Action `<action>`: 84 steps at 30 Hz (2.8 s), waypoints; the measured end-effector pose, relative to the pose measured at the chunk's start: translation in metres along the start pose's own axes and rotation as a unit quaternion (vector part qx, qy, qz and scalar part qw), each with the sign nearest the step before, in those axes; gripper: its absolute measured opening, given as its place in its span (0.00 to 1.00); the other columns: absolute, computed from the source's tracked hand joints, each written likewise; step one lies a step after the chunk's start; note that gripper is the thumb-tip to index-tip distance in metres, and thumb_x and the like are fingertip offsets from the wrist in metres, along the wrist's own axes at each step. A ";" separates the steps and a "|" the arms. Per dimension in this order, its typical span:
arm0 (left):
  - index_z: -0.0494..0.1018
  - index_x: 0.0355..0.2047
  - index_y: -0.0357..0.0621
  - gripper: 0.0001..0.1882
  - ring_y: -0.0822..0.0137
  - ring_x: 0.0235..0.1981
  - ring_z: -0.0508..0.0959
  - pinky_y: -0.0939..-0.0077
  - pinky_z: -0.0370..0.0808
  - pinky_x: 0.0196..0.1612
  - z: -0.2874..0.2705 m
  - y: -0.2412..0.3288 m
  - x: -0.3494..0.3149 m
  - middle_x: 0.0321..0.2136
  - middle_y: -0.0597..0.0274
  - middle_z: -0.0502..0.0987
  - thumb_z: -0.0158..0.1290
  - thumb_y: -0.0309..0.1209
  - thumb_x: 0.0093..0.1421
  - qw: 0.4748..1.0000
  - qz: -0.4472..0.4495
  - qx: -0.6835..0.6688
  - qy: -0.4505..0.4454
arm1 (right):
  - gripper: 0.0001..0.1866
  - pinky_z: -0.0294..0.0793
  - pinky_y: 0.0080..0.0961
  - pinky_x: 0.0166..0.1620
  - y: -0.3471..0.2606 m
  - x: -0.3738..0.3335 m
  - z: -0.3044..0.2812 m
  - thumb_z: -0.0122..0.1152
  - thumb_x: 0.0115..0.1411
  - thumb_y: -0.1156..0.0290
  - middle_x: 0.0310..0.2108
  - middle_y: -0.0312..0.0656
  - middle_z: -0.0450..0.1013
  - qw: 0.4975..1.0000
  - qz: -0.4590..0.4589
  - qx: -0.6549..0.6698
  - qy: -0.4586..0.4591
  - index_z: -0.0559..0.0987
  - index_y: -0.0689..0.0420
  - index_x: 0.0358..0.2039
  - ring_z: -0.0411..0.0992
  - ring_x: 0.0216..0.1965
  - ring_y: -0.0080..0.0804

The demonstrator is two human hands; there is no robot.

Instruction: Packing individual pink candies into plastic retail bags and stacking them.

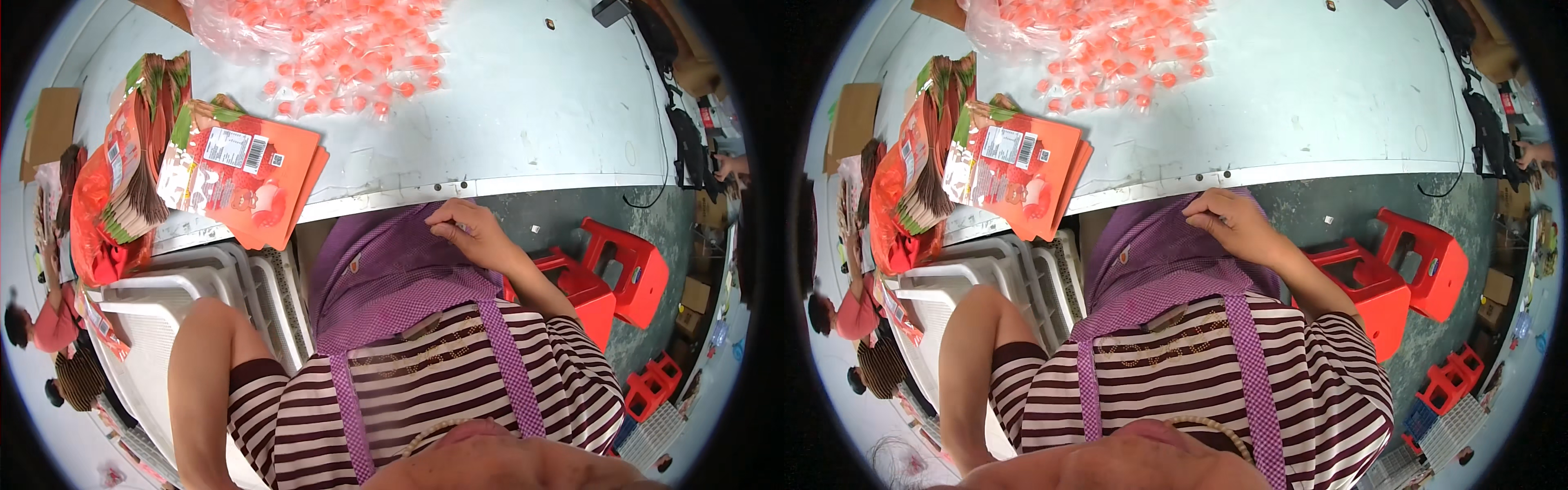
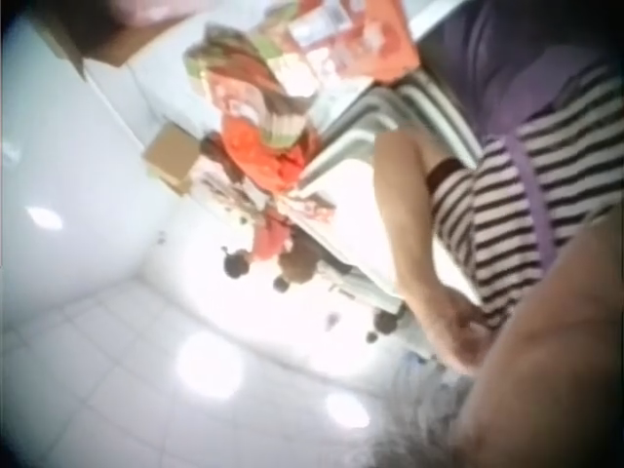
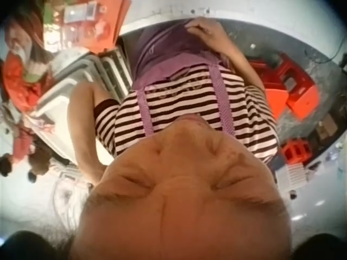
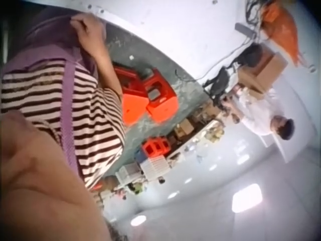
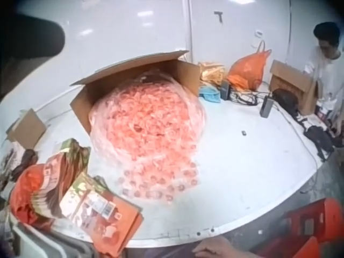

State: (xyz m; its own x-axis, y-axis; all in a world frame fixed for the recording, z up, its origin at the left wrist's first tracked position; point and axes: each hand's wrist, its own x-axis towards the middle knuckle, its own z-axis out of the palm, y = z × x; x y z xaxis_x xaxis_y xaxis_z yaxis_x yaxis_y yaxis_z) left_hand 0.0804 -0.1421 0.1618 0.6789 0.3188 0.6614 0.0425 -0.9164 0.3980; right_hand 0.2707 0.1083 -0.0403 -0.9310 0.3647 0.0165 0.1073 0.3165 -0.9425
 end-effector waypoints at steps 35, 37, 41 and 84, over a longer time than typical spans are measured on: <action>0.72 0.43 0.43 0.20 0.65 0.42 0.73 0.71 0.67 0.46 0.086 -0.086 -0.104 0.39 0.59 0.74 0.60 0.25 0.47 0.567 -0.635 0.241 0.466 | 0.13 0.69 0.23 0.40 -0.024 0.041 0.023 0.61 0.52 0.75 0.37 0.41 0.69 0.995 -0.073 0.026 -0.057 0.74 0.59 0.40 0.70 0.36 0.31; 0.72 0.45 0.43 0.23 0.60 0.42 0.73 0.68 0.65 0.48 0.077 -0.097 -0.114 0.40 0.57 0.74 0.62 0.29 0.46 0.575 -0.595 0.482 0.290 | 0.15 0.69 0.24 0.41 -0.032 0.063 0.030 0.61 0.52 0.75 0.38 0.42 0.68 0.992 -0.122 -0.025 -0.019 0.73 0.59 0.41 0.69 0.37 0.32; 0.72 0.45 0.44 0.24 0.54 0.46 0.70 0.63 0.63 0.50 0.062 -0.104 -0.122 0.44 0.54 0.72 0.62 0.33 0.46 0.573 -0.604 0.455 0.316 | 0.19 0.66 0.28 0.47 -0.046 0.106 0.046 0.61 0.53 0.73 0.42 0.45 0.66 0.975 -0.176 -0.129 0.032 0.71 0.60 0.45 0.66 0.44 0.37; 0.75 0.35 0.33 0.07 0.80 0.27 0.73 0.85 0.71 0.32 0.011 -0.061 -0.143 0.27 0.65 0.78 0.54 0.23 0.56 0.470 -0.597 0.227 0.609 | 0.13 0.72 0.18 0.35 -0.030 0.193 0.056 0.58 0.56 0.74 0.29 0.36 0.72 0.976 -0.089 0.145 0.137 0.72 0.61 0.42 0.71 0.30 0.23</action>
State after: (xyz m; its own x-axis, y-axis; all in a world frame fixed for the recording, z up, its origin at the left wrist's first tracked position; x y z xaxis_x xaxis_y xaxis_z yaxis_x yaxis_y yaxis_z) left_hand -0.0112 -0.1342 0.0359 -0.9392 0.3209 0.1217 0.1999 0.2233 0.9540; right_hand 0.0685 0.1197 -0.0278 -0.7937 0.5591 0.2396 -0.1875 0.1499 -0.9708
